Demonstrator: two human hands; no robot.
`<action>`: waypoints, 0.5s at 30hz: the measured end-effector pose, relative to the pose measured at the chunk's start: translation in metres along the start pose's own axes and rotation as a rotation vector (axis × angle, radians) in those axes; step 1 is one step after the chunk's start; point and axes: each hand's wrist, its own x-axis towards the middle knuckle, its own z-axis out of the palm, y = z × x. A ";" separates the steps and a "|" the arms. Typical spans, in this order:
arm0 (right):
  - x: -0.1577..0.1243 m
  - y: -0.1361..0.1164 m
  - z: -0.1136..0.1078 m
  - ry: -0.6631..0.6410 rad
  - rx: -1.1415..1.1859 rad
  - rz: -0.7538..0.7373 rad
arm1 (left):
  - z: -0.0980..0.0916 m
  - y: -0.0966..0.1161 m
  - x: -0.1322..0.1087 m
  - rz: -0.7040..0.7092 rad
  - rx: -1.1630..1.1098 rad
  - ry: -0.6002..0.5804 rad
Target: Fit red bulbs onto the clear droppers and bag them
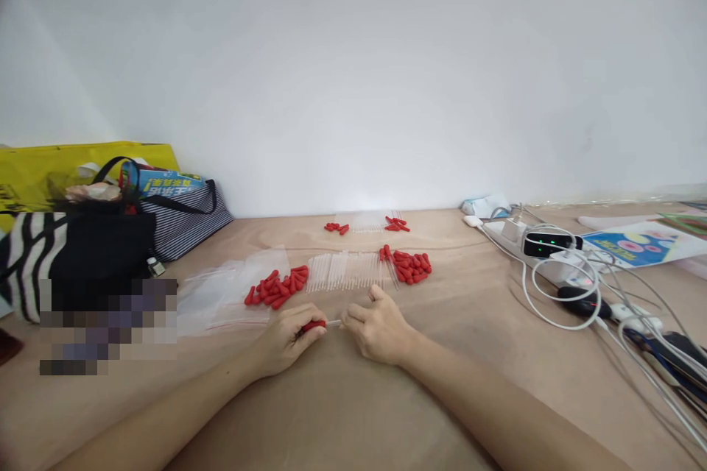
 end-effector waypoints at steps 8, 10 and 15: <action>0.002 -0.007 0.000 -0.064 0.201 0.148 | 0.003 -0.001 -0.001 0.012 -0.002 0.044; 0.003 -0.008 0.000 -0.099 0.260 0.183 | 0.004 -0.002 -0.001 0.024 0.004 0.039; 0.004 -0.009 0.001 -0.153 0.322 0.246 | 0.005 -0.002 0.000 0.022 -0.001 0.063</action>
